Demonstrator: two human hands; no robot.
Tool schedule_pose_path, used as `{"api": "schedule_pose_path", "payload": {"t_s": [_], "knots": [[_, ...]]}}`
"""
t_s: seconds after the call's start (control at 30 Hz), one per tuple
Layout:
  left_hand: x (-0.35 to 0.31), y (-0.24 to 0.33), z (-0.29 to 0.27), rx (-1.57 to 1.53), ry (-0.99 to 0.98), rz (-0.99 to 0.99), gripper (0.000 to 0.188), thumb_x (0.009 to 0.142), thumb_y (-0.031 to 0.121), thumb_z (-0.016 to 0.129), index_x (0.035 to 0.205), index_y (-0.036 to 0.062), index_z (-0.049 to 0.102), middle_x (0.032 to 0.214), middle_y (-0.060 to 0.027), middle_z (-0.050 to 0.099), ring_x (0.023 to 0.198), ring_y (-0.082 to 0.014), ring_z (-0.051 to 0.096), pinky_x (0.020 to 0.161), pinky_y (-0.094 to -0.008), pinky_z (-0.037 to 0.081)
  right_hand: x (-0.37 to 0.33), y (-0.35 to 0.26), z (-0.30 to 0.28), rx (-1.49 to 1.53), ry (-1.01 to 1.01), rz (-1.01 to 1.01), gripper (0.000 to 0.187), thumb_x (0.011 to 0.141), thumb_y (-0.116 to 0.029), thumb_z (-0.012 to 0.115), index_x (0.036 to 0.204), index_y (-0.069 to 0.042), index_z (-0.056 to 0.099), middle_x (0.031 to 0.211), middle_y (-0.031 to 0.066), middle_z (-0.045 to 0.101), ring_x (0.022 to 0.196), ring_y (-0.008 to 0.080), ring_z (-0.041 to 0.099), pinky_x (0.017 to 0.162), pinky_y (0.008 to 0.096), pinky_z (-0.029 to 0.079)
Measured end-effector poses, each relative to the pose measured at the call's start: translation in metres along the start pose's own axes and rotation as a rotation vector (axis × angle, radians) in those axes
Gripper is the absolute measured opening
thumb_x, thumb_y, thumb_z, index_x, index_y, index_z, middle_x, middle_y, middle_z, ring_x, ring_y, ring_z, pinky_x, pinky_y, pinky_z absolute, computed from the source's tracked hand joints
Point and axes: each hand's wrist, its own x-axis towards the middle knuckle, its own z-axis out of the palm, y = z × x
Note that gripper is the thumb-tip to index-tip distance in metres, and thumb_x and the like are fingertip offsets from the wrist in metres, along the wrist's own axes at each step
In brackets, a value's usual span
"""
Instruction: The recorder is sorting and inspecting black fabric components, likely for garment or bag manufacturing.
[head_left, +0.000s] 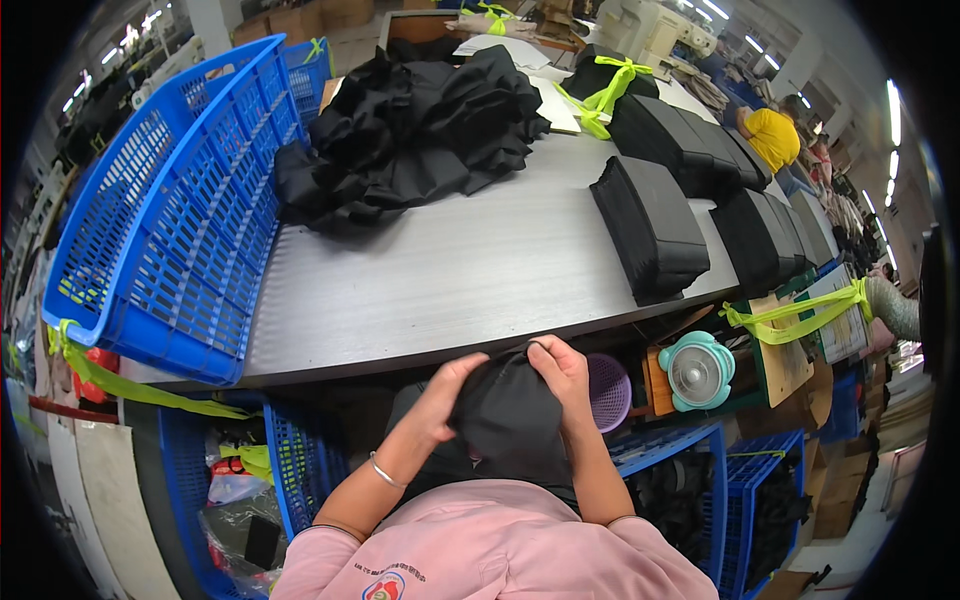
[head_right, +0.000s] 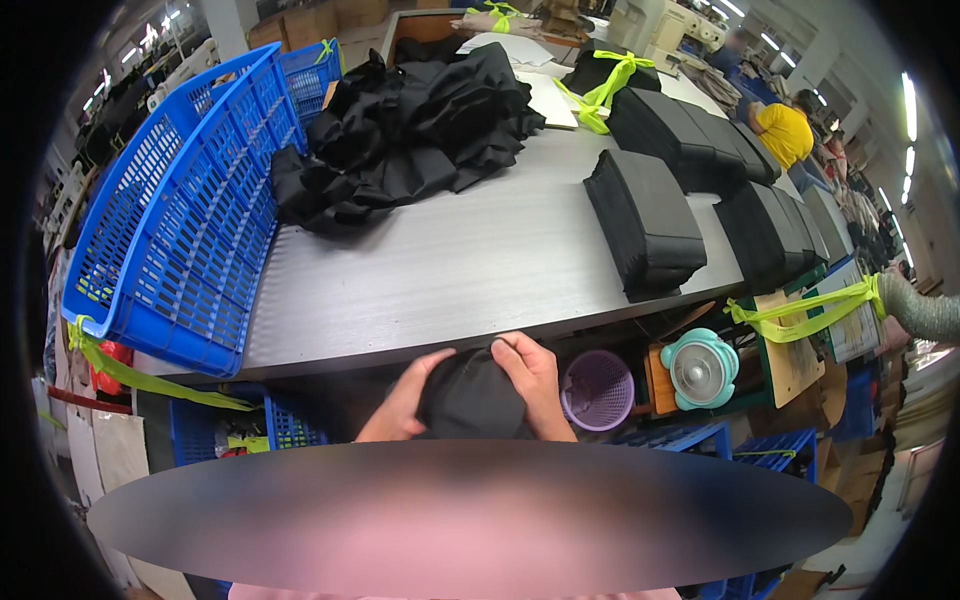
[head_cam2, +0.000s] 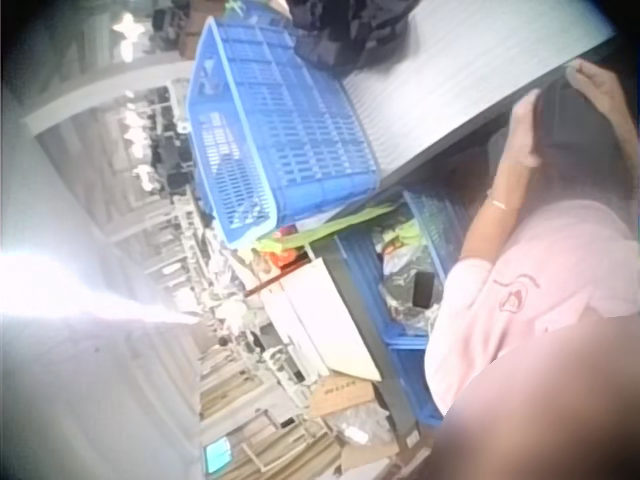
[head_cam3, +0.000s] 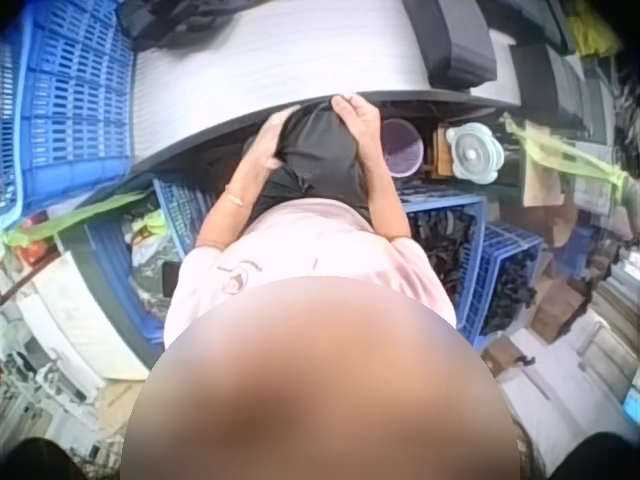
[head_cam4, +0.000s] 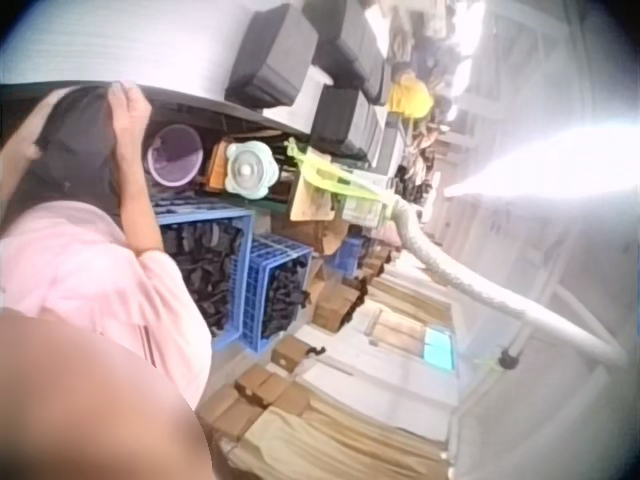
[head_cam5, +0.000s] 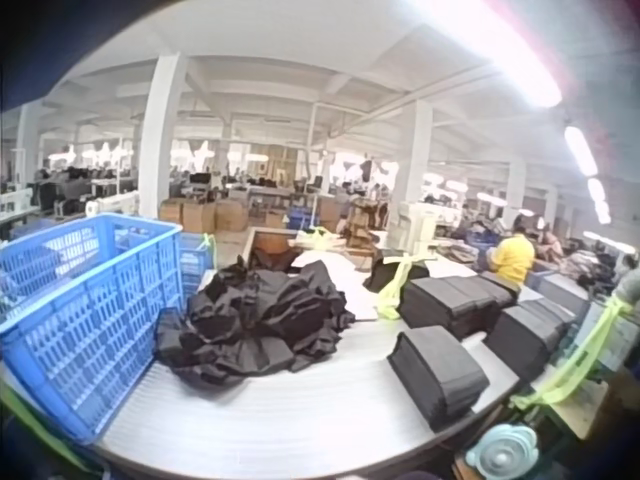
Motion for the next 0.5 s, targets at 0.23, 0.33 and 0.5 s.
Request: {"api": "schedule_pose_path", "payload": {"t_s": [0.23,0.33,0.5], "knots": [[0.007,-0.010,0.035,0.362,-0.281,-0.059,0.041,0.098,0.020,0.063,0.132,-0.0014,0.057,0.129,-0.0110,0.062,0.114,-0.0194,0.061,0.100,-0.0350,0.050,0.005,0.104,0.034,-0.340,-0.339,0.166,0.022,0.100,-0.021,0.060,0.102,0.000,0.067,0.086,-0.0005,0.063,0.083,0.0050,0.055,0.074,0.0227,0.046],[0.030,0.004,0.081,0.988,-0.169,0.150,0.041,0.100,0.019,0.058,0.135,-0.0006,0.054,0.129,-0.0127,0.062,0.117,-0.0218,0.060,0.099,-0.0353,0.050,-0.023,0.132,0.038,-0.215,-0.609,0.105,0.028,0.104,-0.020,0.052,0.121,0.001,0.060,0.119,0.0054,0.061,0.112,0.0112,0.054,0.099,0.0277,0.043],[0.048,-0.032,0.051,1.101,0.164,0.839,0.046,0.102,0.014,0.049,0.147,0.0012,0.043,0.135,-0.0170,0.058,0.125,-0.0267,0.056,0.104,-0.0359,0.045,-0.048,0.231,-0.013,-0.680,-0.809,-0.187,0.033,0.102,-0.019,0.050,0.130,-0.002,0.057,0.128,0.0138,0.060,0.123,0.0185,0.055,0.105,0.0314,0.041]]}}
